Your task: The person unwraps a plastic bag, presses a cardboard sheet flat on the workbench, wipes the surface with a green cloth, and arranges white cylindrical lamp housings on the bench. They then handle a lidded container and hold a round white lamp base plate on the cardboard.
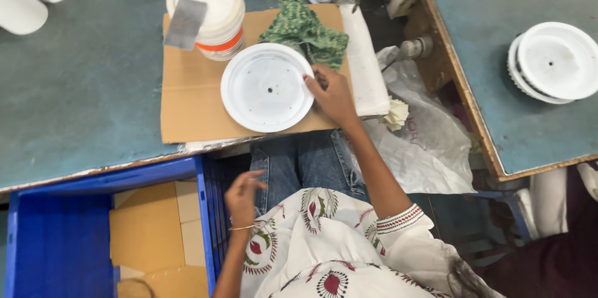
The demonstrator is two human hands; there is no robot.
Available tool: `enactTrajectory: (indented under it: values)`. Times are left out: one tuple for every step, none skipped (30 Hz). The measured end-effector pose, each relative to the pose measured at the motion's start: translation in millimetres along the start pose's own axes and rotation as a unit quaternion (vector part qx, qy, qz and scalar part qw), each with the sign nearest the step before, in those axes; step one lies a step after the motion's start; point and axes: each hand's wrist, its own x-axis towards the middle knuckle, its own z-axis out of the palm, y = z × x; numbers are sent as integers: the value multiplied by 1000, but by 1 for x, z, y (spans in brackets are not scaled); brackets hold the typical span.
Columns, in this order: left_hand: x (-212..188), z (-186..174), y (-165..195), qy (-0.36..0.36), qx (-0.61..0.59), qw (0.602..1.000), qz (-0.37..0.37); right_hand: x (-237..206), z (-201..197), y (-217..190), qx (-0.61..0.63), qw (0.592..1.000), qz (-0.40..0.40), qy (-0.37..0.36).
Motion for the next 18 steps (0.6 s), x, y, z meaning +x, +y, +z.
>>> enactTrajectory:
  values:
    - [5,15,6,-67,-10,998,-2,0,0,0,-9,1000,3,3]
    - [11,34,11,-128,-76,989,-22,0,0,0,-5,1000,-8,4]
    - [16,52,13,-190,-142,970,-44,0,0,0,-2,1000,-18,4]
    - [19,67,14,-237,-211,941,-116,0,0,1,-1,1000,-30,5]
    - [22,82,13,-283,-278,899,-187,0,0,1,0,1000,-19,6]
    - [20,97,9,-311,-307,858,-272,0,0,1,-1,1000,-8,8]
    - [15,108,4,-336,-331,808,-354,0,0,0,-3,1000,2,8]
    - [13,118,-3,-356,-351,751,-431,0,-1,-1,-4,1000,1,9]
    - [9,125,-11,-367,-345,749,-431,1,0,-2,-3,1000,-1,9]
    - [3,130,-21,-376,-339,748,-430,1,-1,-4,-1,1000,-3,8]
    - [2,131,-31,-382,-332,747,-431,1,-1,-6,-11,1000,-3,8]
    - [5,131,-42,-369,-327,757,-429,1,-2,-8,-21,1000,-1,8]
    - [8,127,-51,-353,-321,767,-429,1,-2,-10,-30,1000,3,6]
    - [10,125,-61,-337,-317,775,-430,1,-3,-12,-29,1000,4,6]
    - [10,126,-69,-339,-314,778,-426,0,-4,-13,-29,1000,6,6]
    - [10,126,-76,-340,-311,781,-422,-1,-4,-15,-28,1000,9,5]
    - [11,125,-80,-341,-307,784,-418,-1,-3,-15,-32,999,8,7]
    - [11,125,-83,-341,-301,790,-411,-2,-4,-16,-36,999,7,9]
